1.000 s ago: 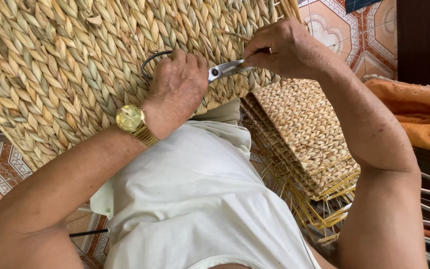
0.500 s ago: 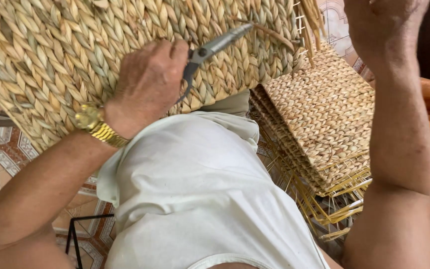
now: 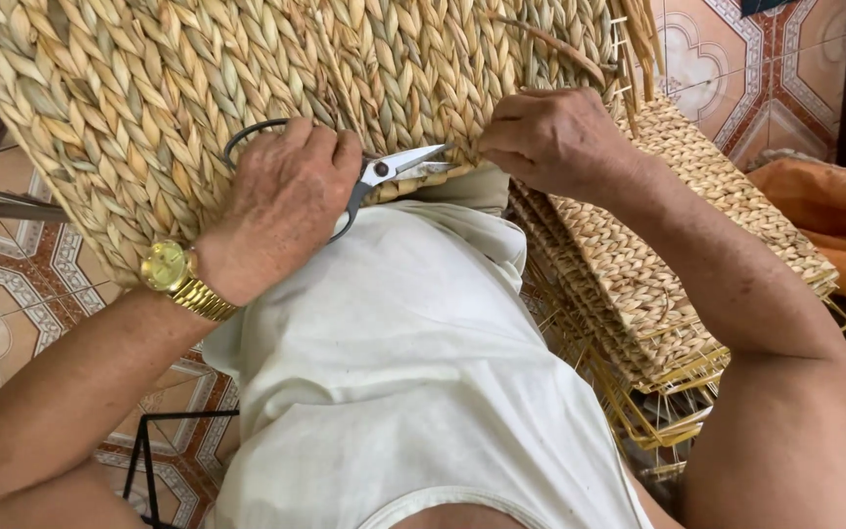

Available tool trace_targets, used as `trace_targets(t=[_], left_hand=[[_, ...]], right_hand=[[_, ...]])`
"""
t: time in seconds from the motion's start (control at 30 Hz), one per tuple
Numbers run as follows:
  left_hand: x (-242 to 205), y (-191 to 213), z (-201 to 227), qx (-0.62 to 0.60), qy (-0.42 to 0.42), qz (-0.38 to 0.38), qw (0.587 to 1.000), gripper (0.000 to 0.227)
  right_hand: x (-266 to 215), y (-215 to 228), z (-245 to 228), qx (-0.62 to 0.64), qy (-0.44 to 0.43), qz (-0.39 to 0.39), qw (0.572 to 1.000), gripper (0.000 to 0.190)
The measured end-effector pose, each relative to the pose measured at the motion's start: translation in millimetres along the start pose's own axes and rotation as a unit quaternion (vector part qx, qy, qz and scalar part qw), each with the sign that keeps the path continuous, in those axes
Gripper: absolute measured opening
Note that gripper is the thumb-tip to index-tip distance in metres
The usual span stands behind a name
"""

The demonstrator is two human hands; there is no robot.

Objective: Trimming the edges and finishing the assembly of woven natural-fiber mats using scissors.

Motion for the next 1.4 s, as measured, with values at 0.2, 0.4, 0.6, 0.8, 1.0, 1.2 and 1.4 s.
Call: trace_targets(t=[0.2, 0.4, 0.6, 0.8, 1.0, 1.2, 1.4], left_hand=[[4, 8, 8, -0.005, -0.004, 0.013, 1.000, 0.019], [6, 5, 15, 0.038, -0.015, -0.023, 0.999, 0.021], [22, -8, 31, 0.039, -0.014, 0.075, 0.996, 0.026], [24, -12, 30, 0.029, -0.028, 0.048, 0.998, 0.022], [15, -16, 5, -0.166, 0.034, 0.028, 0.985, 0.024], [-12, 7, -58, -0.102, 0.122, 0.154, 0.975, 0.018], [-22, 1, -54, -0.075, 0.126, 0.100, 0.984, 0.029]], right_hand=[[3, 3, -6, 0.037, 0.001, 0.023, 0.999, 0.009], [8, 5, -1, 0.043, -0.045, -0.027, 0.998, 0.015], [9, 14, -4, 0.069, -0.032, -0.014, 0.997, 0.014], [9, 14, -2, 0.099, -0.034, -0.015, 0.994, 0.016], [-35, 28, 34, 0.126, -0.102, 0.194, 0.967, 0.016], [-65, 52, 40, 0.010, -0.130, 0.201, 0.971, 0.008], [21, -7, -20, -0.087, -0.098, 0.086, 0.988, 0.034]])
Point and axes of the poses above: each hand's wrist, its own x-axis towards the middle knuckle, its own y-axis out of the back of the hand, z = x × y, the point moved 2 cm from there along x, towards the middle knuckle, and after that the axes turned 10 degrees about y, right-handed, at the moved point
